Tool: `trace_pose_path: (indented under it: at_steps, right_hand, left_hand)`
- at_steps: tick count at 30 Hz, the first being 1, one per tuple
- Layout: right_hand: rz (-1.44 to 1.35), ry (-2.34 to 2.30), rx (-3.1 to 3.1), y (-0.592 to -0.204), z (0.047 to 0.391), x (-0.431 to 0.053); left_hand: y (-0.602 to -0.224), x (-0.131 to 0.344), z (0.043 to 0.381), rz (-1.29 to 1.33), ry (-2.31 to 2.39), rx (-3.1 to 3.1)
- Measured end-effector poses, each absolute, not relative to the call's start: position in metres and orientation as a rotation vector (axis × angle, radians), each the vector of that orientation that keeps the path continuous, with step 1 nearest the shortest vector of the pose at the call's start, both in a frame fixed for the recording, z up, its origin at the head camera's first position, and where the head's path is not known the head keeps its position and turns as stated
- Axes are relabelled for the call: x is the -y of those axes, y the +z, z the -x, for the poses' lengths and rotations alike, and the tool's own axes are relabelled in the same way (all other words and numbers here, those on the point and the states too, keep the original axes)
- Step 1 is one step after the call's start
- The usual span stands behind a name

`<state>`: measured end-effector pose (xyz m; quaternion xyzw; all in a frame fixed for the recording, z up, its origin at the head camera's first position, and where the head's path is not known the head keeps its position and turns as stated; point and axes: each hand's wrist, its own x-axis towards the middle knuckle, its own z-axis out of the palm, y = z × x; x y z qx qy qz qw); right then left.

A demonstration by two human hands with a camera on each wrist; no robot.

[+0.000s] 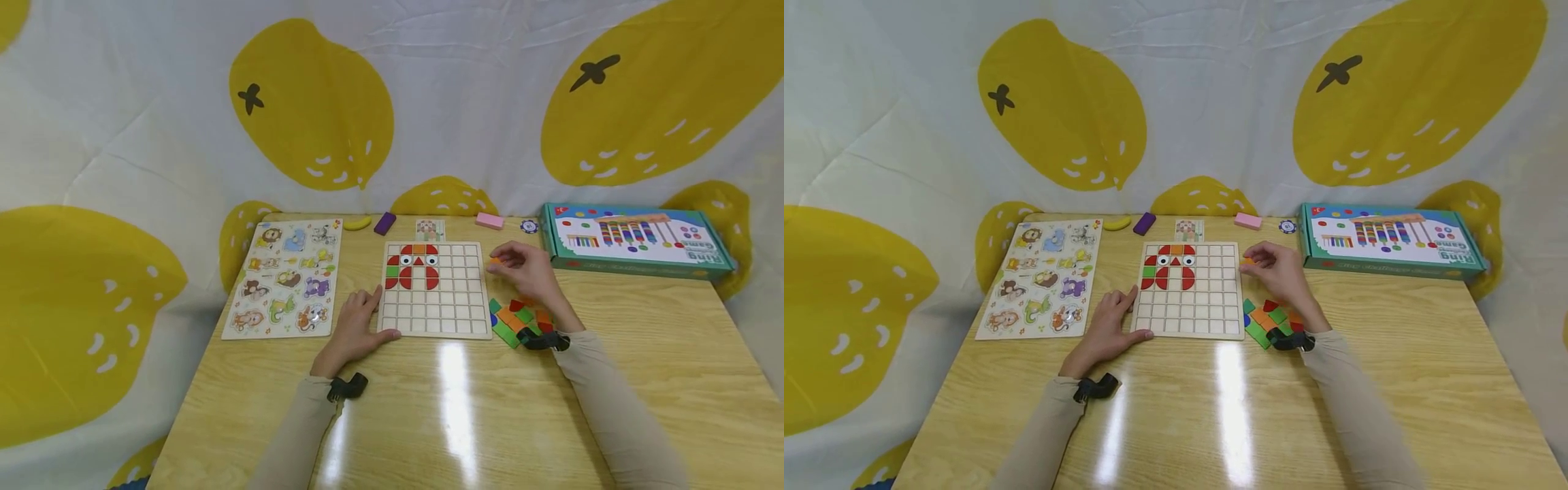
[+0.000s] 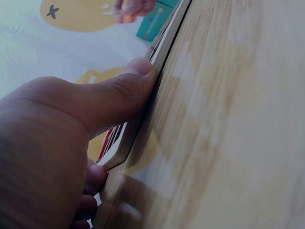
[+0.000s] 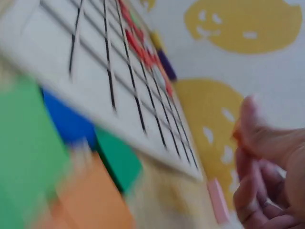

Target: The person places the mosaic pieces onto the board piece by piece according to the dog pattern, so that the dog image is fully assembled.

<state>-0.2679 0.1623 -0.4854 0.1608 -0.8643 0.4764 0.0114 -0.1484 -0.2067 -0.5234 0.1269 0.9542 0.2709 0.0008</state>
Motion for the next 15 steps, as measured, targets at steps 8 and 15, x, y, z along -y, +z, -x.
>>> trace_pose_path:
  at_steps: [8, 15]
  right_hand:
    - [-0.582, 1.950, 2.586, -0.494, 0.266, -0.088]
    - [-0.764, 1.444, 2.740, -0.508, 0.268, -0.048]
  left_hand:
    - [-0.526, 0.209, 0.152, -0.390, 0.834, -2.986]
    - [-0.524, 0.209, 0.151, -0.388, 0.797, -2.984]
